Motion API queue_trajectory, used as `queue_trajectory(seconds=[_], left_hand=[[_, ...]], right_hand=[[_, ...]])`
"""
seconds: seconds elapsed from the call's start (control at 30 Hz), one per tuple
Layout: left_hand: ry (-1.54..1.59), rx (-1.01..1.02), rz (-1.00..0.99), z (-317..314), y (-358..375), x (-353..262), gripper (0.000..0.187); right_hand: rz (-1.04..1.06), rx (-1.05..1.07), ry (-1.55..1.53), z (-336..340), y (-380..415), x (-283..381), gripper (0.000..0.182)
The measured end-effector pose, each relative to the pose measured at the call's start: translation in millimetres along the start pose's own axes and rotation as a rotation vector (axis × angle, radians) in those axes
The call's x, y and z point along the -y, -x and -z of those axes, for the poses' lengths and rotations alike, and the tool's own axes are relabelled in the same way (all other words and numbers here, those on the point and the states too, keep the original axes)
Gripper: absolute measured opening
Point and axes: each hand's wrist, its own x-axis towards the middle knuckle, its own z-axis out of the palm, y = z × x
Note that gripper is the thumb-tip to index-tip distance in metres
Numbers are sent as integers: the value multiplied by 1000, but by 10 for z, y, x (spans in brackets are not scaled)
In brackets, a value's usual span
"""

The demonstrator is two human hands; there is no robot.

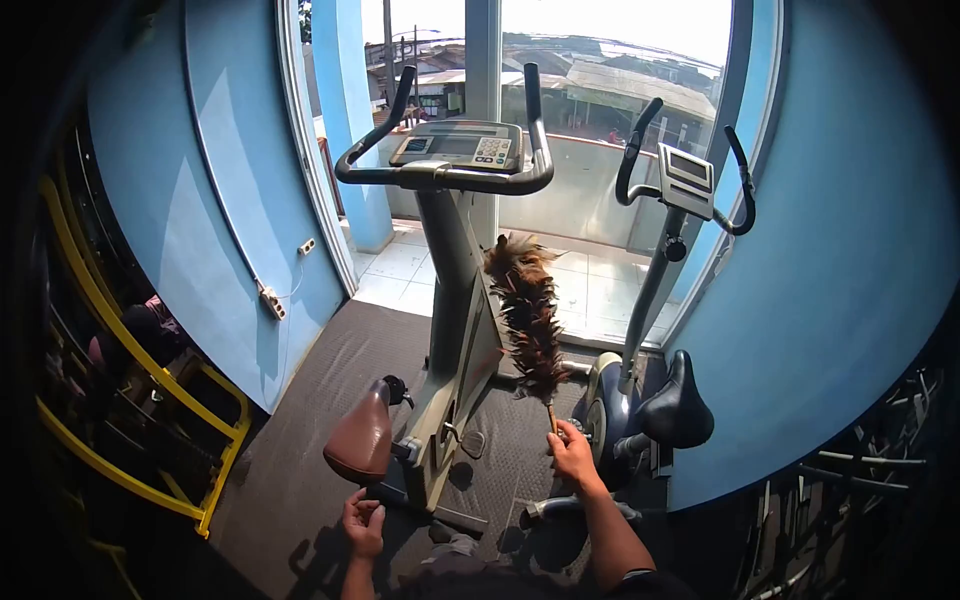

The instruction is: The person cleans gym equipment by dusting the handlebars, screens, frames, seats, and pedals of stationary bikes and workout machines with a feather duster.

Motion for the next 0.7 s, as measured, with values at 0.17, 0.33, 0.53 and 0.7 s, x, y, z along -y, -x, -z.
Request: queue_trajectory(seconds=[0.17,0.33,0.53,0.7], left_hand=[[5,98,-243,-611,-1724,-539,40],[-213,201,-515,-945,-2727,-1292,39],[-408,213,-723,-1517,-3687,-1605,42],[-563,214,-990,-2327,-4556,-2158,42]], right_hand=[[330,-285,257,7,-1321,300,31],[370,-330,592,202,-2135,1428,37],[574,-301,893,266,-3812,2418,30],[926,-132,897,228,-4943,2972,24]])
